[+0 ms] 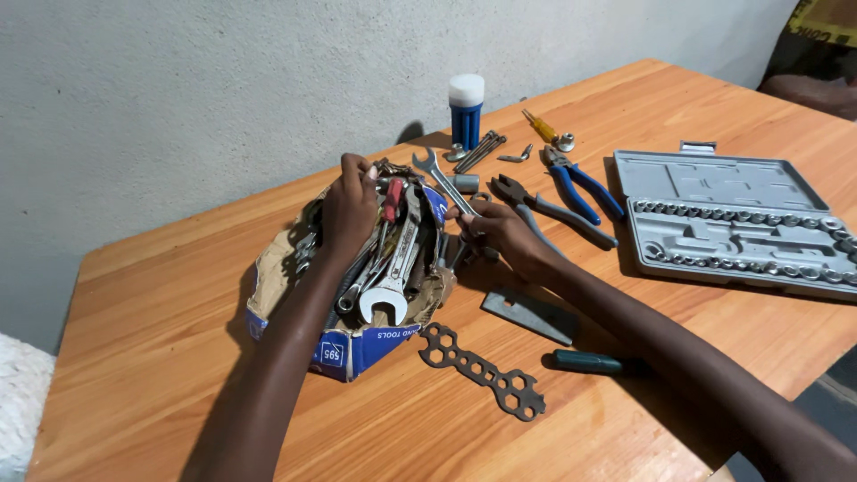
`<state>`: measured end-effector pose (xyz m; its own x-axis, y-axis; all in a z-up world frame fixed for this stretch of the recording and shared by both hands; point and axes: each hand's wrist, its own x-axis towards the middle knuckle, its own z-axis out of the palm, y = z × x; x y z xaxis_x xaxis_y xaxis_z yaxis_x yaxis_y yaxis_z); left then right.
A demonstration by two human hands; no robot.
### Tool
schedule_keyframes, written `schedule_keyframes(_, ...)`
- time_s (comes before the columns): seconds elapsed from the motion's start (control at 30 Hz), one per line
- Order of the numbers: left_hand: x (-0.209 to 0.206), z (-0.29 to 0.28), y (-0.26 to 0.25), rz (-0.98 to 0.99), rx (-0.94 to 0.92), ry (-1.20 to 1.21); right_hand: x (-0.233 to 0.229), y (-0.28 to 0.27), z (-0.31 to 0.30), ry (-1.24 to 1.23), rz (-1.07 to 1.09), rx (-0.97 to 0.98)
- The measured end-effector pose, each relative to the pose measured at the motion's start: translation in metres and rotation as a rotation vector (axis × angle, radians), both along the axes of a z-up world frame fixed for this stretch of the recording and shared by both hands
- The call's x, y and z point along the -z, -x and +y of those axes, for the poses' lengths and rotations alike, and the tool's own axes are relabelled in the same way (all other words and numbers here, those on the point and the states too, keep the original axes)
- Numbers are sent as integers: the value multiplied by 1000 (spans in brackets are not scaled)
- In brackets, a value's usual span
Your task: The person sorts a pile of hand tools on a wooden table, picking up wrenches, pliers, screwdrivers, and sockets, then placing them into a cardboard box. The person repeatedly moves tools between the table and the box throughout the clip.
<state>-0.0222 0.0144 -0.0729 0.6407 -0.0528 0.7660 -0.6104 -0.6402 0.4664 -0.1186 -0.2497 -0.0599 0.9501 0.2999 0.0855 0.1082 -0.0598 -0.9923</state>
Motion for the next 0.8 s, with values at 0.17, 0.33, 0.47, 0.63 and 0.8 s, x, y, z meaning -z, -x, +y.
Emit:
schedule_keyframes(0.17,-3,-10,4,72,117,47,-9,8,5,-35,-178,-16)
schedule_keyframes(0.33,-26,-14,-4,447,515,351,-12,2,2,-168,-76,-80)
schedule_keyframes(0.47,-28,-21,-2,647,717,448,0,2,3,-132,5,-6)
schedule_keyframes(0.63,-26,-52,22,694,734,266,-3,-2,5,-102,-53,39)
schedule_keyframes(0.8,-24,-52,33,754,554,252,-14,1,2,-130,-243,42)
